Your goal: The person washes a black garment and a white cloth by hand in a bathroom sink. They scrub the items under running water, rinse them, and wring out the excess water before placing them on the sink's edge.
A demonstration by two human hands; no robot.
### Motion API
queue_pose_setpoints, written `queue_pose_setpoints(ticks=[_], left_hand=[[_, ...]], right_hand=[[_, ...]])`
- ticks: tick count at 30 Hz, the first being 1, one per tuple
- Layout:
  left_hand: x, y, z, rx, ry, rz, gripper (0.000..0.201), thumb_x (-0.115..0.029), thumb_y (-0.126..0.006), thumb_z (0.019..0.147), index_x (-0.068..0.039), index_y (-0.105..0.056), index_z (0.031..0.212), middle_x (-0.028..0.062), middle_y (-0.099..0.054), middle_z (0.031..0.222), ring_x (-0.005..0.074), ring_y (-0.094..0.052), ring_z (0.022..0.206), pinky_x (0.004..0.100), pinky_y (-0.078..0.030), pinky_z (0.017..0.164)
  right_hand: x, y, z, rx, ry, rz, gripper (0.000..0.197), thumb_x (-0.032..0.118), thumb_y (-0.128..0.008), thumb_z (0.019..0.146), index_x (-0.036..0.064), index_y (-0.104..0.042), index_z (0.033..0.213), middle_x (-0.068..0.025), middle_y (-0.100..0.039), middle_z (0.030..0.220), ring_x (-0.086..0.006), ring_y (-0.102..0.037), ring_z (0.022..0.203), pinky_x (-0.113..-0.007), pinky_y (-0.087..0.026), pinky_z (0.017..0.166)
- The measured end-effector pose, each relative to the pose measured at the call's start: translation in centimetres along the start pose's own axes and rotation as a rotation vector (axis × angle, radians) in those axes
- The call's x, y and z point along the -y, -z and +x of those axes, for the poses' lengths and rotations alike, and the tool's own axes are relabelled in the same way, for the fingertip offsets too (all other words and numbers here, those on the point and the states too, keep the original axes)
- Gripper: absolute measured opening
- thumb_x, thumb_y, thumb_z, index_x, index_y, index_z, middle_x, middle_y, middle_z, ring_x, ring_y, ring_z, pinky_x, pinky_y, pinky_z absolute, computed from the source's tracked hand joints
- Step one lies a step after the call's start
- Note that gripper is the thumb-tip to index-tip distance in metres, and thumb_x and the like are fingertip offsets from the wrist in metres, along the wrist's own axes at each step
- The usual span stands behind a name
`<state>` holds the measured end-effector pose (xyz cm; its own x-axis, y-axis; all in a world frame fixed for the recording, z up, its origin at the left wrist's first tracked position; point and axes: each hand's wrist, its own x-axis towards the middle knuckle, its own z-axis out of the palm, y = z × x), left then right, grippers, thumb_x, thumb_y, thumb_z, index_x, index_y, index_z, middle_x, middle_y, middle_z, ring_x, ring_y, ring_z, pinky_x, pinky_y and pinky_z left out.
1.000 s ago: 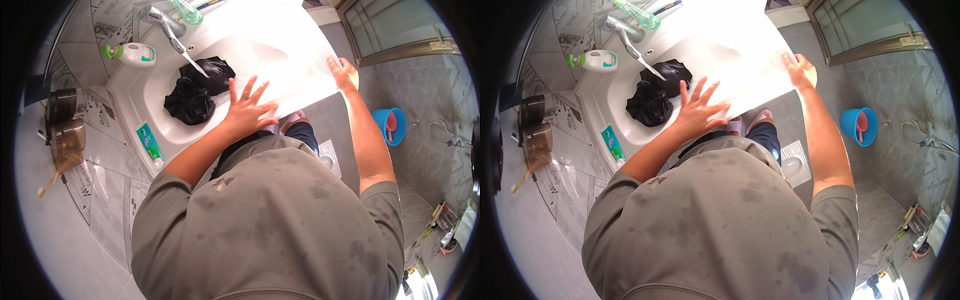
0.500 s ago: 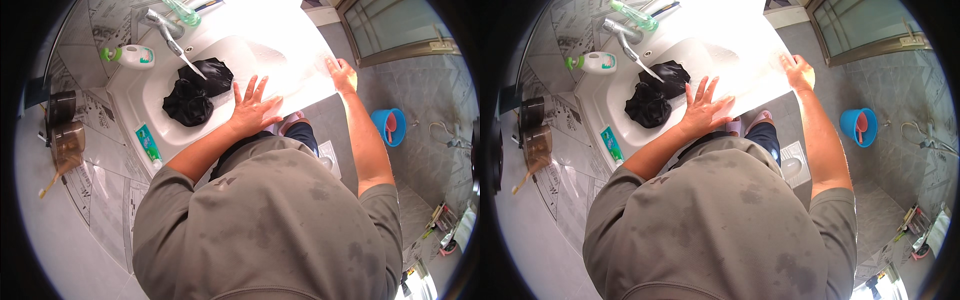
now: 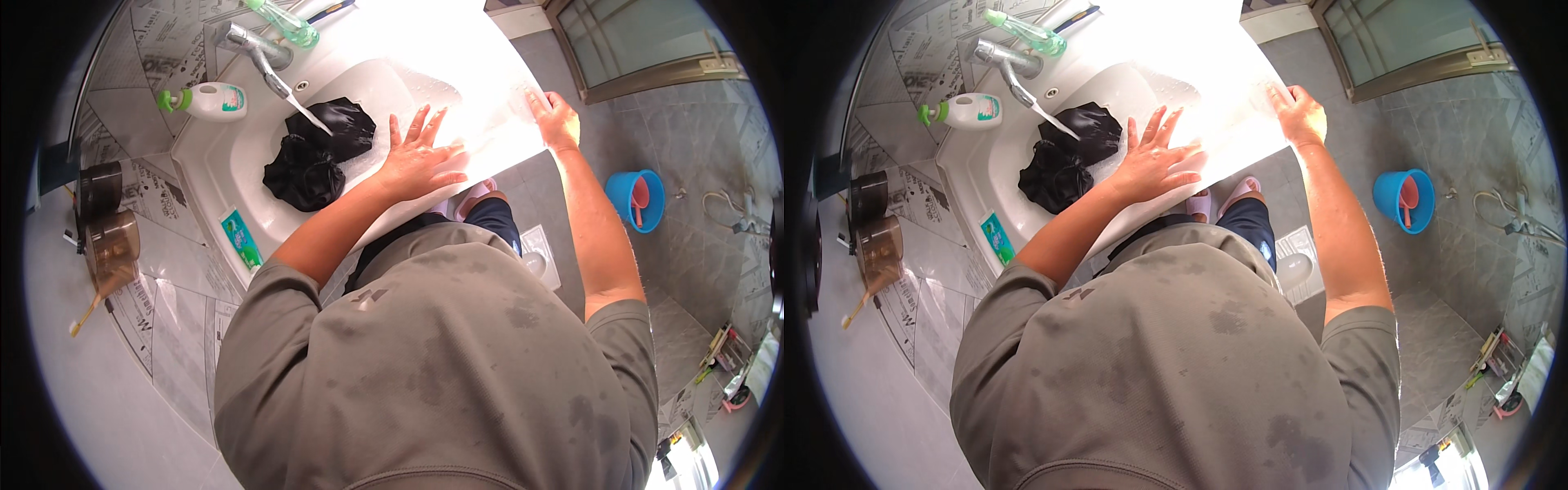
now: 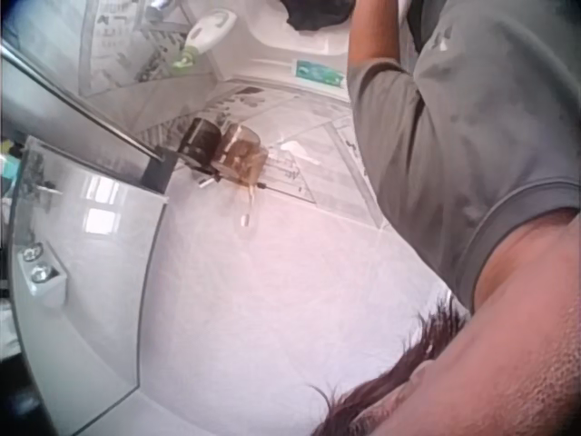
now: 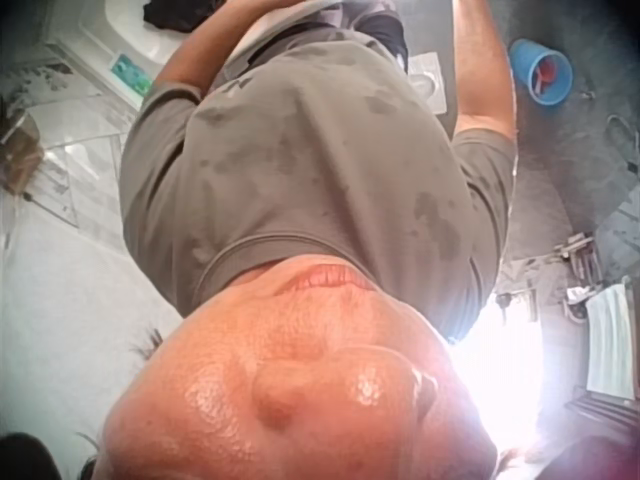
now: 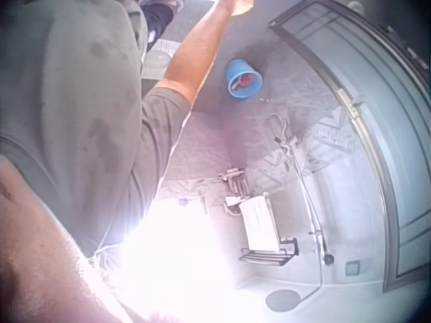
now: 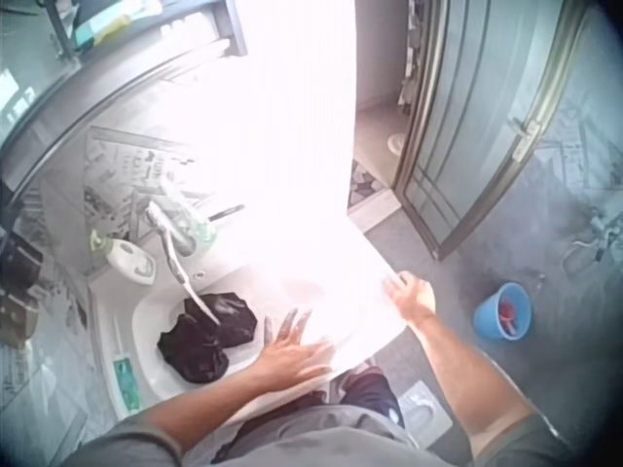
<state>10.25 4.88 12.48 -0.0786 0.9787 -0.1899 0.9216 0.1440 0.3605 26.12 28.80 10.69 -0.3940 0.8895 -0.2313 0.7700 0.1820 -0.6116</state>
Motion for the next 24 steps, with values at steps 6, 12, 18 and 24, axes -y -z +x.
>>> queue_pose_setpoints(ticks=[6,12,18,24], left_hand=[[0.3,0.4,-1.6,0.014,0.018,-0.027,0.061,-0.067,-0.045,0.085,-0.028,-0.055,0.131,0.0197,-0.01,0.155,0.0395,0.004,0.143,0.0699,0.005,0.104],[0.6,0.8,-1.9,0.044,0.022,-0.057,0.058,-0.064,-0.046,0.086,-0.027,-0.056,0.13,0.0204,-0.011,0.154,0.0388,0.004,0.143,0.0692,0.006,0.104],[-0.6,0.4,0.6,0.025,0.019,-0.029,0.059,-0.063,-0.047,0.086,-0.025,-0.056,0.131,0.0203,-0.012,0.154,0.0387,0.004,0.144,0.0693,0.006,0.104],[2.1,0.5,-5.0,0.044,0.046,-0.051,0.059,-0.069,-0.042,0.086,-0.03,-0.058,0.127,0.0189,-0.01,0.155,0.039,0.004,0.143,0.071,0.008,0.102]], right_hand=[[-0.2,0.1,0.0,0.01,-0.029,0.044,0.047,0.055,-0.062,0.081,0.0102,-0.067,0.093,-0.0115,-0.069,0.086,-0.0261,-0.066,0.079,-0.036,-0.051,0.075],[-0.1,0.2,0.3,0.011,0.017,-0.058,0.047,0.055,-0.062,0.081,0.0105,-0.067,0.093,-0.0112,-0.069,0.084,-0.026,-0.066,0.079,-0.036,-0.05,0.075],[-0.4,0.0,0.4,-0.007,0.024,-0.021,0.047,0.056,-0.062,0.08,0.0105,-0.067,0.094,-0.0109,-0.069,0.084,-0.0266,-0.066,0.08,-0.036,-0.05,0.076],[0.0,0.2,0.1,-0.006,0.025,-0.029,0.047,0.055,-0.062,0.08,0.0099,-0.067,0.093,-0.0104,-0.069,0.084,-0.026,-0.066,0.079,-0.035,-0.05,0.075]])
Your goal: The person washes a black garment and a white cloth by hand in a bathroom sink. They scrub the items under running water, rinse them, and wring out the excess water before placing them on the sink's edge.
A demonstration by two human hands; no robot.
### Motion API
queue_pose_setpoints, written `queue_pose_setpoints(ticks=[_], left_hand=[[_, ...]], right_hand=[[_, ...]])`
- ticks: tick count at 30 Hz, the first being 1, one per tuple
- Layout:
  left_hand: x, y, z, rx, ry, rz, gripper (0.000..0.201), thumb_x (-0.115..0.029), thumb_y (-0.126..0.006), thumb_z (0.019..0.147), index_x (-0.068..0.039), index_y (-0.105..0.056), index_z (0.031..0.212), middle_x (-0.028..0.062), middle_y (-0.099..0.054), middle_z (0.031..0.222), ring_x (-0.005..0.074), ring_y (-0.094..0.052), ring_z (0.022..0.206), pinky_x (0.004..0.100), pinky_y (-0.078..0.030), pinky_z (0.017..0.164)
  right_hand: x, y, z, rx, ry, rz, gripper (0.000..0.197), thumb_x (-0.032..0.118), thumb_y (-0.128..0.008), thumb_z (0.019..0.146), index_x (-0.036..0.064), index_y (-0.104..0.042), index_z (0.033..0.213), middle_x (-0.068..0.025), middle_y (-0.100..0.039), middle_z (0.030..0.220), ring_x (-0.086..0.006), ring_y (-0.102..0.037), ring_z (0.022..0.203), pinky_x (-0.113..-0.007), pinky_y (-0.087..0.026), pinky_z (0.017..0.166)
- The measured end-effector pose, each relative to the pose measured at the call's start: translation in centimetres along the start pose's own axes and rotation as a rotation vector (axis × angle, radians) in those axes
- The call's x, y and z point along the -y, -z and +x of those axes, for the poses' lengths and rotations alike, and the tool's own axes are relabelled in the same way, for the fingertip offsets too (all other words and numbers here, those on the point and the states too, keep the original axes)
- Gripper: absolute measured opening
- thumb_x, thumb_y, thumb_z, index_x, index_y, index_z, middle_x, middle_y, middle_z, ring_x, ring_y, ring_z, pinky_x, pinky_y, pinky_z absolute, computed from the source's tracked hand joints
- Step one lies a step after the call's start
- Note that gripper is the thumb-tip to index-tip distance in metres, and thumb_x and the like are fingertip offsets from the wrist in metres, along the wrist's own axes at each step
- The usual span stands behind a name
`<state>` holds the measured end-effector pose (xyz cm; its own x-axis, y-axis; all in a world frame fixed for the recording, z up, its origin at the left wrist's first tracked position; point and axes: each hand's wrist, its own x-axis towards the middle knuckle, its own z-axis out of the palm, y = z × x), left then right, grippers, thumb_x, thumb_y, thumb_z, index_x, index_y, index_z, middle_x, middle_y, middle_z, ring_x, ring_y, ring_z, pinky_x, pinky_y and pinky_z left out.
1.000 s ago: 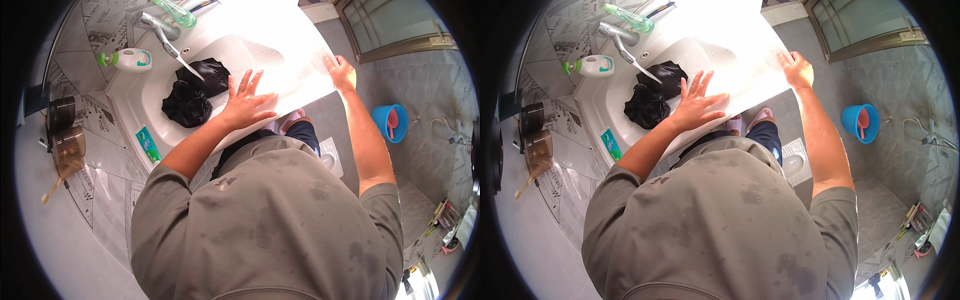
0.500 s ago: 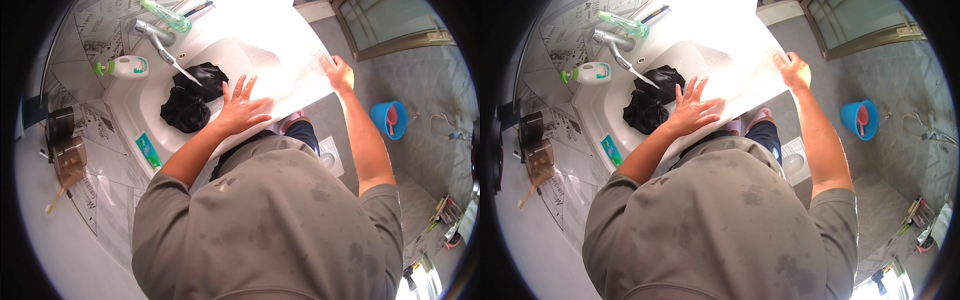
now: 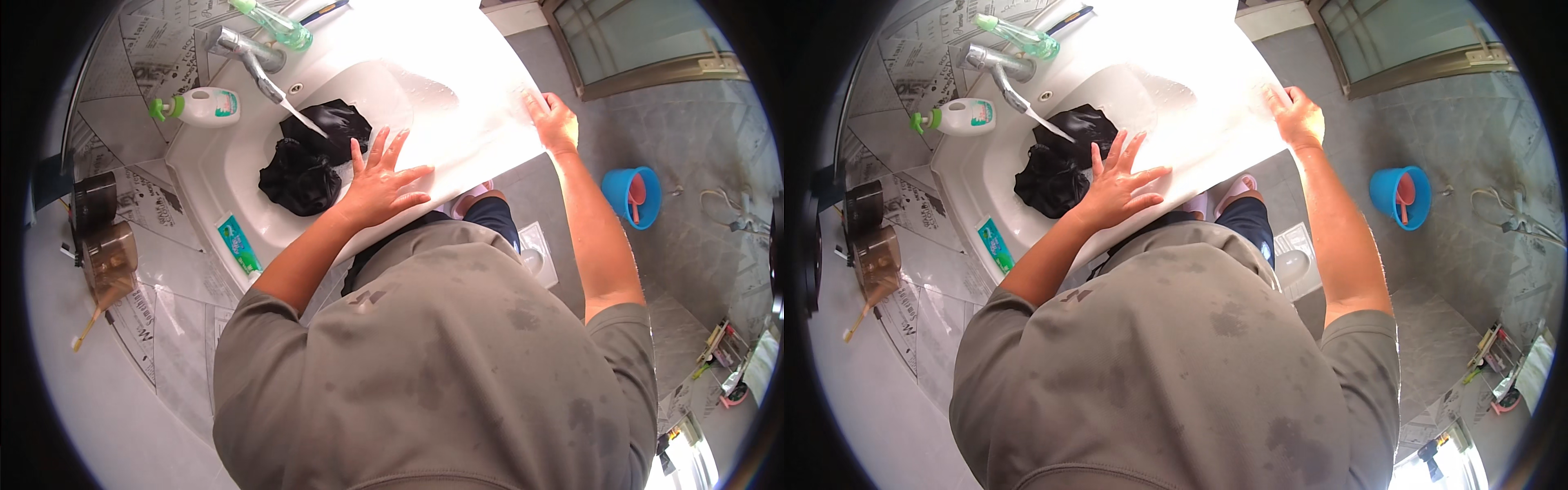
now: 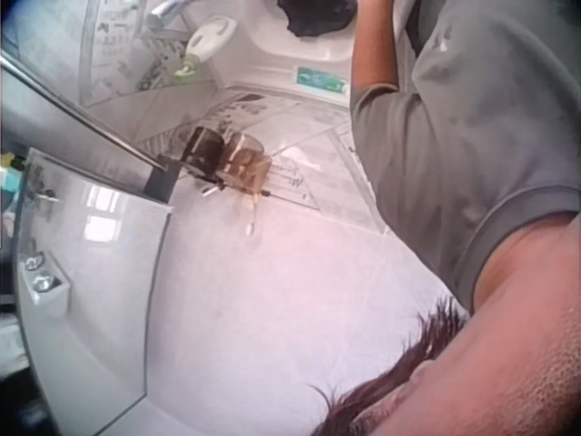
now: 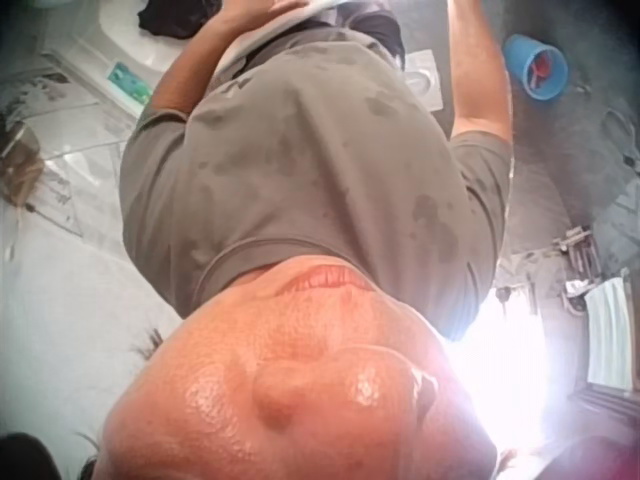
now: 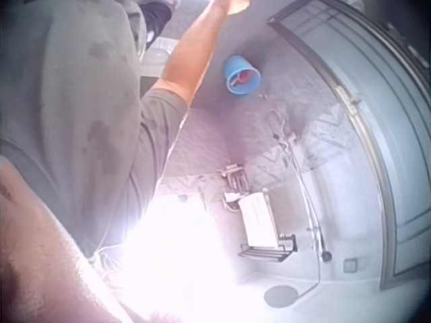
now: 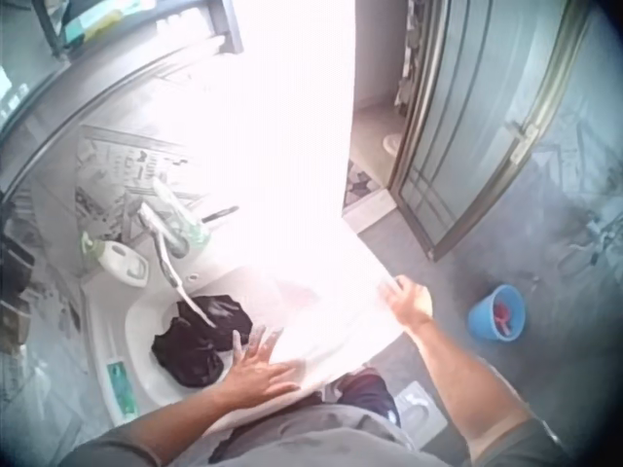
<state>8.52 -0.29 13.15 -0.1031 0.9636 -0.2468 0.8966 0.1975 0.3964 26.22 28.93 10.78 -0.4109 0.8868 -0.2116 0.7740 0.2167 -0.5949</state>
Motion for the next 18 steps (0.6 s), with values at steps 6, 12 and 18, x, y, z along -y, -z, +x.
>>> queue_pose_setpoints(ticks=[6,12,18], left_hand=[[-1.4,-1.6,4.1,-0.123,-0.057,0.009,0.06,-0.067,-0.043,0.086,-0.027,-0.058,0.128,0.0197,-0.014,0.154,0.0387,0.003,0.143,0.0704,0.009,0.102],[-2.3,-1.4,5.5,-0.068,-0.04,0.072,0.058,-0.063,-0.046,0.086,-0.027,-0.055,0.13,0.0185,-0.013,0.154,0.0384,0.004,0.143,0.0694,0.006,0.104],[0.5,0.0,-0.4,-0.04,-0.019,0.064,0.052,-0.064,-0.046,0.086,-0.035,-0.057,0.128,0.0139,-0.013,0.154,0.0363,0.003,0.144,0.0695,0.006,0.104]], right_hand=[[0.3,0.0,0.0,0.026,-0.013,-0.021,0.048,0.055,-0.062,0.081,0.0087,-0.067,0.093,-0.0102,-0.069,0.085,-0.0254,-0.066,0.08,-0.035,-0.05,0.075],[-0.1,-0.3,0.3,0.0,-0.025,-0.001,0.048,0.055,-0.062,0.081,0.0089,-0.067,0.095,-0.0105,-0.07,0.086,-0.0257,-0.066,0.081,-0.035,-0.05,0.076],[-0.3,-0.1,0.2,0.002,0.009,-0.016,0.049,0.057,-0.06,0.081,0.01,-0.067,0.094,-0.0105,-0.07,0.086,-0.0266,-0.066,0.082,-0.036,-0.051,0.076]])
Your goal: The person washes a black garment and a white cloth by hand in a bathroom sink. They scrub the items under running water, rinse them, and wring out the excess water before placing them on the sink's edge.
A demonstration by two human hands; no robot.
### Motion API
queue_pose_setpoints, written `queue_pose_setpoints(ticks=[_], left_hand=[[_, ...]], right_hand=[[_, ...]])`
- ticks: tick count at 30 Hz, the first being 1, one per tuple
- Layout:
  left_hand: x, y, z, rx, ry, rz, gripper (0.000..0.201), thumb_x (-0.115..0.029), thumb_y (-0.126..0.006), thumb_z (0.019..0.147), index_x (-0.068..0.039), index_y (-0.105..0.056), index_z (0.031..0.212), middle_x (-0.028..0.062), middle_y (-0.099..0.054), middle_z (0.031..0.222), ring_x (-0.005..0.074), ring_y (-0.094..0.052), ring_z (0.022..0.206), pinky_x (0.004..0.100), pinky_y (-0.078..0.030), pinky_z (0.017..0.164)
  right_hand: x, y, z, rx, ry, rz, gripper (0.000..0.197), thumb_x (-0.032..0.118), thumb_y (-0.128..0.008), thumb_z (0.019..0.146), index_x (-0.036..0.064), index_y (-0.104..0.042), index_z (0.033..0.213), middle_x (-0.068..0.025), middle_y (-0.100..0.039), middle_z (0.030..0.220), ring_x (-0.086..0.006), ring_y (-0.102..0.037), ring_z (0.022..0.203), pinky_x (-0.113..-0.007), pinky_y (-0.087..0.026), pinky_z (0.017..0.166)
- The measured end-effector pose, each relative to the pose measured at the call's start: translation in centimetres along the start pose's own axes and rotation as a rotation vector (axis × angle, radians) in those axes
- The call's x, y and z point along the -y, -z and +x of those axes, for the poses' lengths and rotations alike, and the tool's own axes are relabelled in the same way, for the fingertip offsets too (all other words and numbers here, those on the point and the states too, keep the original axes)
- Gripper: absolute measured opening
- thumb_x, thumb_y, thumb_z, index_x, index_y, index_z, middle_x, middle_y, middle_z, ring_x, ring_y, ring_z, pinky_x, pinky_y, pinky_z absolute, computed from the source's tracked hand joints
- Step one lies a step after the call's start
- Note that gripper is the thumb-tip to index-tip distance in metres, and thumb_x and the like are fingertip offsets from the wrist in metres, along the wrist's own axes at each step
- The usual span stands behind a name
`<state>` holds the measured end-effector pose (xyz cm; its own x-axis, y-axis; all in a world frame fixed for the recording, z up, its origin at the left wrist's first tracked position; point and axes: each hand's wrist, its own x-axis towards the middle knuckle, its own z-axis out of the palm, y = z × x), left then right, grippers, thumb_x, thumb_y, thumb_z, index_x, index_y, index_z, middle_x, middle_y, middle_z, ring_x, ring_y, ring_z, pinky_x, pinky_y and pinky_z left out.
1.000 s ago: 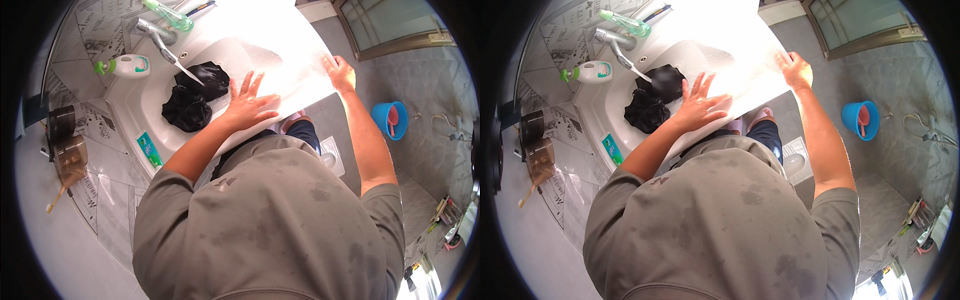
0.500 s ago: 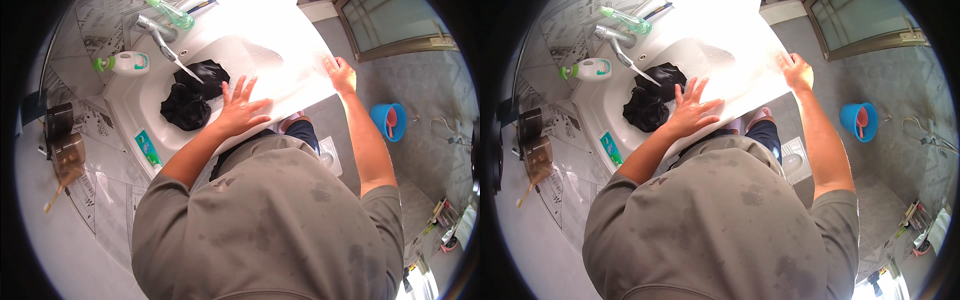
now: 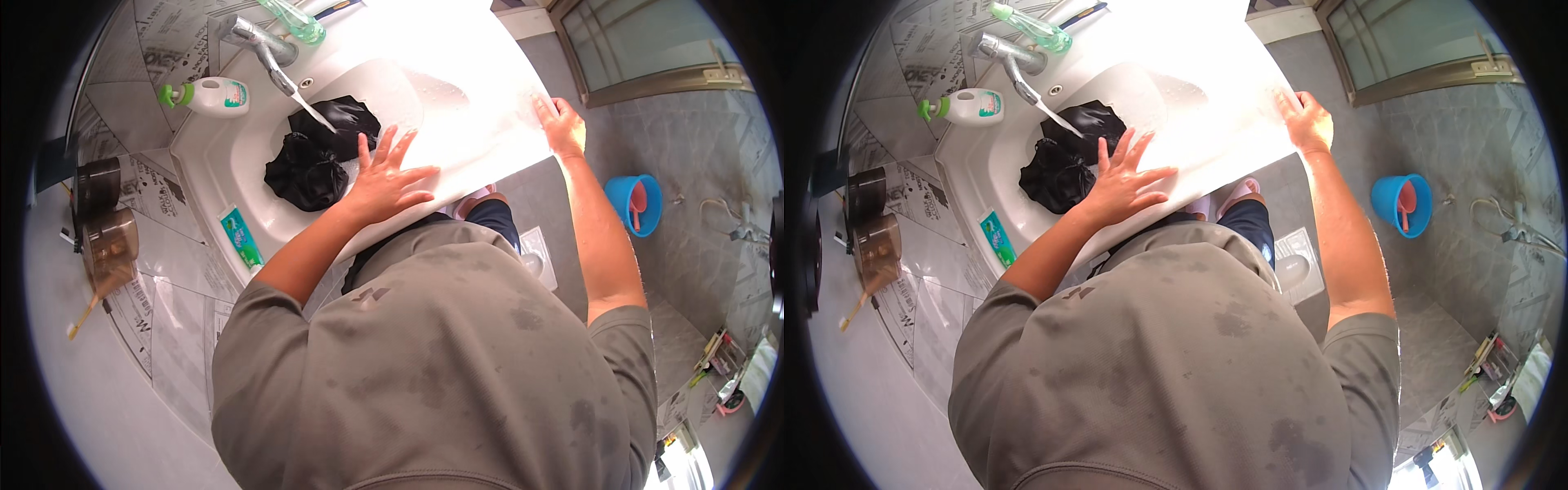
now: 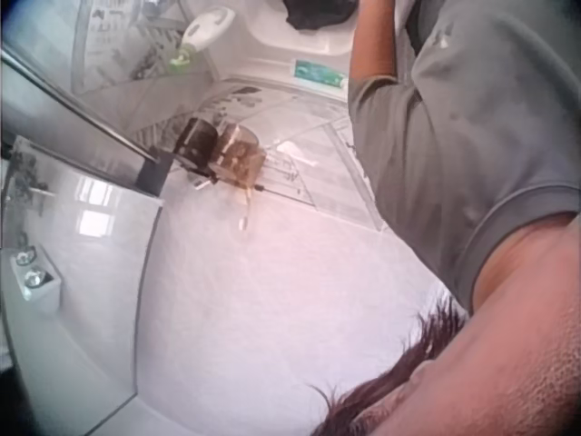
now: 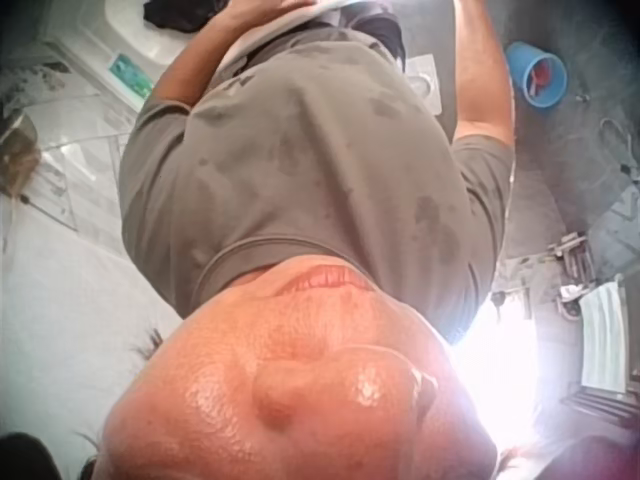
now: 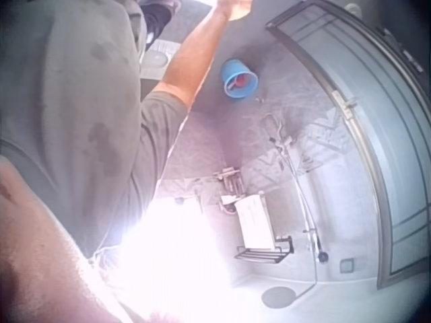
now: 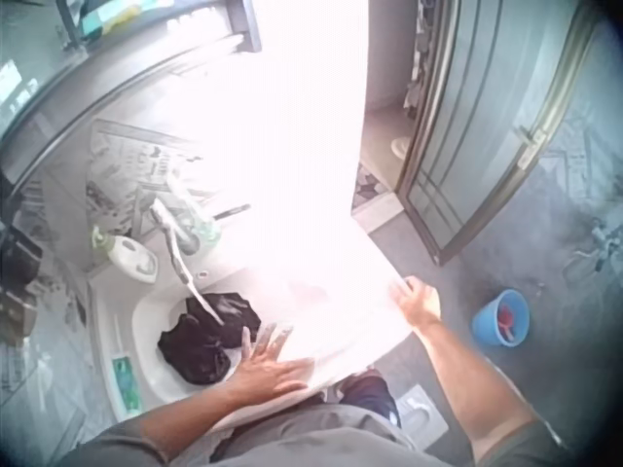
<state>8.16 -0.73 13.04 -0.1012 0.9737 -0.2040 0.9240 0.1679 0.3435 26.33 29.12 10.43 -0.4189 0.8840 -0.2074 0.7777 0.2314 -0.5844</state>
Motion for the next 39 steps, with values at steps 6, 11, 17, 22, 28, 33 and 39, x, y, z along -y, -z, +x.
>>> queue_pose_setpoints(ticks=[6,11,17,22,28,33,39], left_hand=[[0.2,-1.4,1.4,-0.056,-0.058,-0.034,0.053,-0.064,-0.046,0.086,-0.033,-0.057,0.128,0.0151,-0.014,0.154,0.0368,0.001,0.143,0.0692,0.005,0.104],[-1.4,-1.7,6.4,-0.086,-0.118,-0.034,0.055,-0.06,-0.052,0.085,-0.025,-0.059,0.127,0.0237,-0.026,0.148,0.04,-0.003,0.143,0.0681,0.005,0.105],[-2.0,-5.0,8.0,-0.219,-0.117,-0.168,0.056,-0.055,-0.059,0.083,-0.02,-0.059,0.126,0.023,-0.021,0.151,0.0416,-0.003,0.143,0.0693,0.003,0.105],[1.9,-7.5,7.1,-0.303,-0.054,-0.494,0.05,-0.045,-0.059,0.088,-0.018,-0.056,0.129,0.0195,-0.021,0.152,0.0386,-0.012,0.142,0.0581,-0.008,0.112],[12.9,-2.2,4.1,-0.89,0.435,-1.961,0.043,-0.038,-0.047,0.096,-0.006,-0.055,0.124,0.0105,-0.057,0.123,0.0254,-0.051,0.114,0.0421,-0.039,0.101],[18.4,-3.4,3.9,-0.876,0.142,-2.674,0.04,-0.035,-0.051,0.092,0.001,-0.064,0.102,0.0192,-0.063,0.106,0.0324,-0.06,0.103,0.0441,-0.052,0.09],[11.8,-2.5,7.4,-0.798,0.319,-2.422,0.034,-0.027,-0.051,0.092,0.002,-0.065,0.104,0.0167,-0.069,0.099,0.0285,-0.065,0.093,0.0393,-0.052,0.091]], right_hand=[[0.0,-0.3,0.2,-0.022,0.007,-0.05,0.048,0.057,-0.059,0.081,0.0109,-0.067,0.094,-0.0109,-0.07,0.087,-0.0274,-0.067,0.084,-0.037,-0.051,0.077],[0.1,-0.3,0.2,-0.014,-0.013,-0.031,0.049,0.058,-0.06,0.079,0.0116,-0.067,0.093,-0.0106,-0.07,0.086,-0.027,-0.066,0.082,-0.037,-0.05,0.077],[0.0,-0.2,0.3,-0.035,-0.029,-0.017,0.048,0.058,-0.062,0.079,0.0117,-0.067,0.091,-0.0093,-0.069,0.085,-0.0253,-0.066,0.08,-0.035,-0.05,0.076],[0.3,-0.3,0.0,-0.042,-0.024,-0.001,0.047,0.057,-0.063,0.079,0.0115,-0.067,0.091,-0.0094,-0.069,0.084,-0.0247,-0.066,0.079,-0.035,-0.051,0.075],[0.2,-0.1,-0.1,-0.027,-0.024,-0.016,0.049,0.057,-0.062,0.079,0.0103,-0.067,0.092,-0.0092,-0.069,0.083,-0.0243,-0.066,0.078,-0.036,-0.05,0.074],[0.2,-0.3,0.1,-0.052,0.006,-0.033,0.048,0.056,-0.062,0.08,0.0097,-0.067,0.092,-0.0085,-0.069,0.083,-0.0231,-0.066,0.078,-0.035,-0.05,0.075],[-0.3,-0.1,0.0,-0.045,-0.027,0.036,0.049,0.056,-0.064,0.079,0.0098,-0.068,0.094,-0.008,-0.069,0.084,-0.021,-0.065,0.078,-0.033,-0.05,0.075]])
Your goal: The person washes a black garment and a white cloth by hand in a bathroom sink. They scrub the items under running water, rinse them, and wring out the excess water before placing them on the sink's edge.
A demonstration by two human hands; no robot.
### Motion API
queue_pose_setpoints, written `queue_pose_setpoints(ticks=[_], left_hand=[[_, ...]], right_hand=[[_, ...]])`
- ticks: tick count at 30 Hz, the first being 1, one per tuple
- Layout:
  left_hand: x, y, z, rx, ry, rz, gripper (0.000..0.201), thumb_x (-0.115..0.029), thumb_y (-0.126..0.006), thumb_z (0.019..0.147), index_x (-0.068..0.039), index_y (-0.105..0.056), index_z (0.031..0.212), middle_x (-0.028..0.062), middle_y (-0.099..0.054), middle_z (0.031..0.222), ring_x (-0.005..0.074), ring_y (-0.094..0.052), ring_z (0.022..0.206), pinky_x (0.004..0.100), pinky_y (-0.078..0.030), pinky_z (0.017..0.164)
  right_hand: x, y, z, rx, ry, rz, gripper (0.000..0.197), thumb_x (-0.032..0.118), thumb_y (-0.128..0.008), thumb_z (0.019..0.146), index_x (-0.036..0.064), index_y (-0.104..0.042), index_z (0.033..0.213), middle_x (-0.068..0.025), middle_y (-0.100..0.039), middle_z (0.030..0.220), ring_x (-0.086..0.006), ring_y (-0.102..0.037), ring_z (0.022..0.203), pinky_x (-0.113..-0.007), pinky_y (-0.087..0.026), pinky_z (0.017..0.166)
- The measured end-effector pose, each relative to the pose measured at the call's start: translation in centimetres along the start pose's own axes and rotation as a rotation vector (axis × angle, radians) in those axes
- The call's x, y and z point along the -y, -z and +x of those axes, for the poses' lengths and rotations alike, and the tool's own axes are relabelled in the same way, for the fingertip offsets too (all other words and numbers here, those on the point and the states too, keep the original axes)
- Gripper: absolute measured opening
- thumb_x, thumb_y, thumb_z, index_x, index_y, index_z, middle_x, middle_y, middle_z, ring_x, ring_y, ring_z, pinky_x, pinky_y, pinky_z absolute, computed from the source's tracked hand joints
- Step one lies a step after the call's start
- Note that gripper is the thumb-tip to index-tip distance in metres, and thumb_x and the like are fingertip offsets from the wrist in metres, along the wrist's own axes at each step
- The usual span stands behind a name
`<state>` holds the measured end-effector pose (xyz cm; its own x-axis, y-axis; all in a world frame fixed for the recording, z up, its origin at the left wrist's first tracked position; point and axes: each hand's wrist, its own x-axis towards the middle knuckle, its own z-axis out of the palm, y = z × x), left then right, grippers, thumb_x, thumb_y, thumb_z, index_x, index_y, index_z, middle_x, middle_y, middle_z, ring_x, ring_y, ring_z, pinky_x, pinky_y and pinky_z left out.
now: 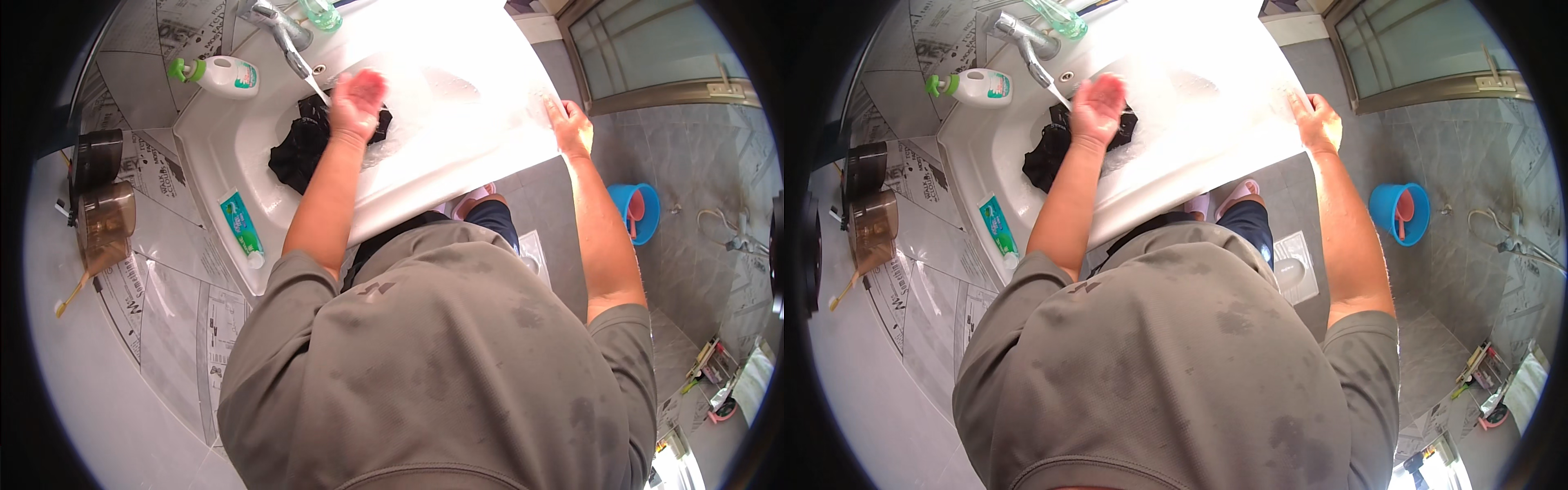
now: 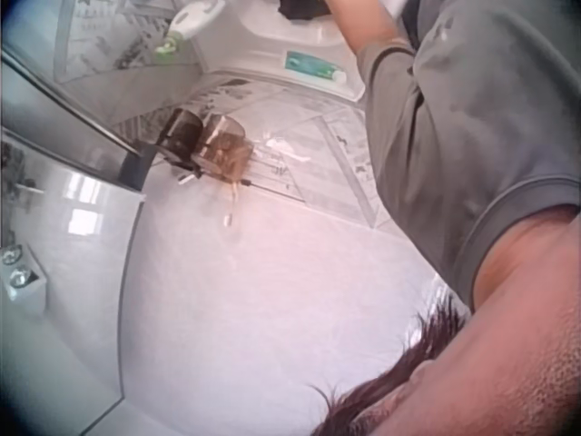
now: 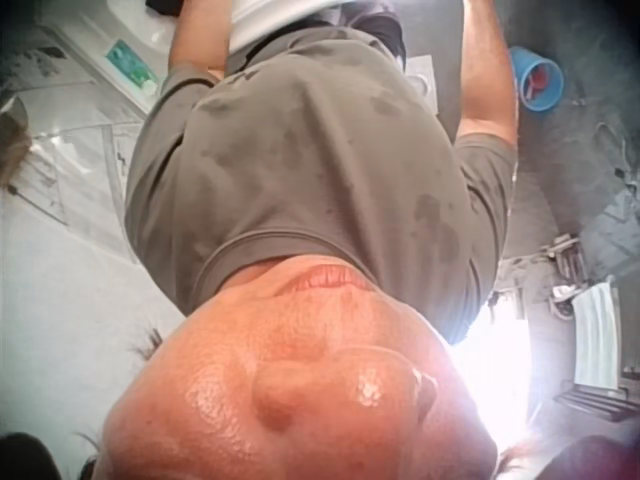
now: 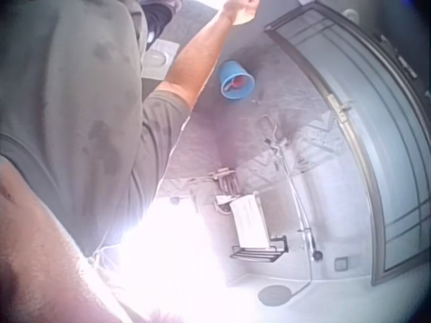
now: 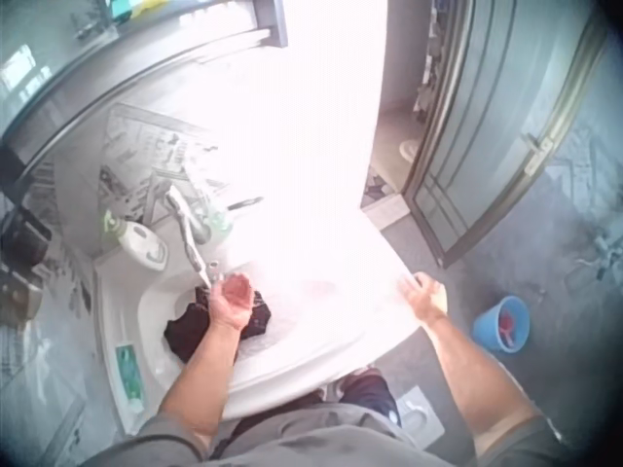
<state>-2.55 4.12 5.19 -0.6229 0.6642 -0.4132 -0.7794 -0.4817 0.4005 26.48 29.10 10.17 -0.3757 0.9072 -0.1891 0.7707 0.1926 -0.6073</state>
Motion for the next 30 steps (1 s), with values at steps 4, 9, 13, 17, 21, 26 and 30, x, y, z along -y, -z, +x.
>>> queue_pose_setpoints(ticks=[4,9,13,17,21,26,30], left_hand=[[10.0,-0.6,-4.1,0.444,-0.48,1.611,0.067,-0.036,-0.05,0.093,-0.002,-0.026,0.145,0.0227,-0.027,0.149,0.0323,-0.03,0.138,0.0415,-0.025,0.113],[17.6,-7.9,-3.3,0.303,-0.589,2.293,0.087,-0.059,-0.047,0.085,-0.017,-0.011,0.151,0.0202,0.006,0.156,0.0386,0.004,0.144,0.0592,-0.001,0.112],[17.7,-11.1,-2.8,0.475,-0.586,2.343,0.083,-0.056,-0.048,0.086,-0.018,-0.014,0.151,0.0141,0.0,0.157,0.035,0.0,0.145,0.0583,-0.002,0.112],[14.7,-6.5,-5.2,1.095,-0.794,2.23,0.064,-0.043,-0.047,0.093,-0.012,-0.029,0.146,0.0106,-0.025,0.153,0.0285,-0.017,0.143,0.0562,-0.012,0.113],[7.5,-4.3,-11.5,1.189,-0.416,2.126,0.062,-0.046,-0.044,0.095,-0.008,-0.035,0.143,0.0129,-0.029,0.151,0.0294,-0.022,0.141,0.0429,-0.019,0.114],[-1.8,2.4,-18.0,1.066,-0.251,2.229,0.07,-0.054,-0.04,0.094,-0.008,-0.031,0.146,0.0128,-0.025,0.153,0.0293,-0.022,0.141,0.0417,-0.018,0.115],[-6.1,4.8,-19.5,0.852,-0.078,2.047,0.064,-0.047,-0.042,0.095,-0.008,-0.033,0.145,0.0148,-0.033,0.149,0.0302,-0.03,0.138,0.0413,-0.022,0.114]], right_hand=[[0.4,-0.1,0.1,0.027,0.0,0.022,0.049,0.056,-0.064,0.079,0.01,-0.068,0.094,-0.0075,-0.069,0.084,-0.0201,-0.065,0.077,-0.032,-0.05,0.074],[0.7,0.1,-0.2,0.019,-0.037,0.034,0.051,0.059,-0.064,0.078,0.0103,-0.068,0.095,-0.0073,-0.069,0.084,-0.0191,-0.065,0.077,-0.032,-0.05,0.074],[0.7,0.1,-0.3,0.001,-0.008,0.016,0.052,0.059,-0.064,0.077,0.0102,-0.067,0.095,-0.0072,-0.069,0.084,-0.0189,-0.065,0.077,-0.031,-0.05,0.074],[1.1,0.5,-0.6,0.041,-0.086,0.066,0.051,0.058,-0.064,0.077,0.0102,-0.067,0.095,-0.007,-0.069,0.085,-0.0188,-0.065,0.078,-0.031,-0.05,0.075],[0.7,0.3,-0.4,0.04,-0.08,0.086,0.05,0.057,-0.064,0.077,0.0103,-0.068,0.096,-0.007,-0.07,0.087,-0.0193,-0.065,0.079,-0.031,-0.05,0.075],[0.6,0.0,-0.1,0.015,-0.015,0.034,0.048,0.055,-0.064,0.079,0.0095,-0.068,0.096,-0.0068,-0.07,0.084,-0.0198,-0.066,0.077,-0.031,-0.05,0.075],[-0.2,-0.2,0.4,0.003,0.046,-0.01,0.047,0.054,-0.064,0.08,0.0093,-0.067,0.095,-0.007,-0.07,0.081,-0.0201,-0.066,0.077,-0.032,-0.05,0.075]])
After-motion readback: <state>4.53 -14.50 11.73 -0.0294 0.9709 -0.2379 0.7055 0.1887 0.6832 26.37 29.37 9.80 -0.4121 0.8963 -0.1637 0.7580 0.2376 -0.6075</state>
